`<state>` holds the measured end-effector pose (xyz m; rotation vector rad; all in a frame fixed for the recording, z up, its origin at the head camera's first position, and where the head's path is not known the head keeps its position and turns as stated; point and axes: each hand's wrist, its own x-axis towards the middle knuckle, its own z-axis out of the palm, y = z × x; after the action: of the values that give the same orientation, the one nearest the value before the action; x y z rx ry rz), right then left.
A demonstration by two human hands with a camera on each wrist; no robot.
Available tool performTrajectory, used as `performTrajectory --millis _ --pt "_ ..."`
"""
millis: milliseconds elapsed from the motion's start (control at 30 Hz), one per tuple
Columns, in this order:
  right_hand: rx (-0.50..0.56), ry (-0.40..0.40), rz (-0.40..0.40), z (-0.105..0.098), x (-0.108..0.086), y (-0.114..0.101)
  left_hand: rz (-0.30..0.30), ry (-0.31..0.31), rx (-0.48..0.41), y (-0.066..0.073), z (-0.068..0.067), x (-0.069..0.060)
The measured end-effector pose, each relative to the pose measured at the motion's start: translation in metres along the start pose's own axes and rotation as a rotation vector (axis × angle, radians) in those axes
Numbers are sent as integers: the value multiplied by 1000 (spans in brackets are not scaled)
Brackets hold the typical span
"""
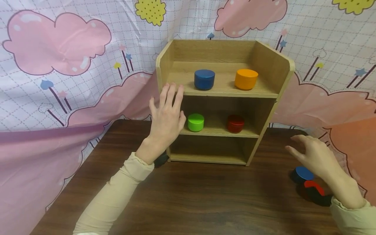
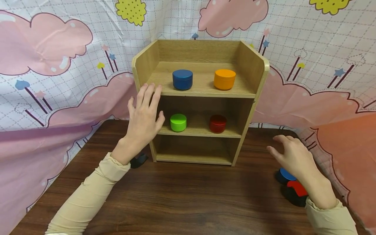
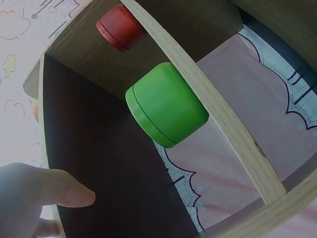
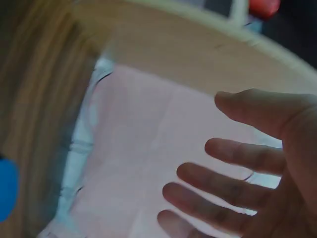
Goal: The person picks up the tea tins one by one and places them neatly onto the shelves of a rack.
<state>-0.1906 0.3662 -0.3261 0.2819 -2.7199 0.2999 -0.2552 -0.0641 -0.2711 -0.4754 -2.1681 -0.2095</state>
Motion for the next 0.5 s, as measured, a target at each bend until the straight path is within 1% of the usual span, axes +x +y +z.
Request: performTrajectory --millis 67,233,333,500 --pt "-21 -58 39 8 -4 13 -2 -1 -3 0 0 0" --pt "-58 -245 142 25 -14 40 -6 -4 -5 1 0 0" --pt "-71 -332 179 34 -20 49 -7 0 -1 1 -1 0" --pt "-69 -450 227 45 -26 59 -8 -3 6 1 0 0"
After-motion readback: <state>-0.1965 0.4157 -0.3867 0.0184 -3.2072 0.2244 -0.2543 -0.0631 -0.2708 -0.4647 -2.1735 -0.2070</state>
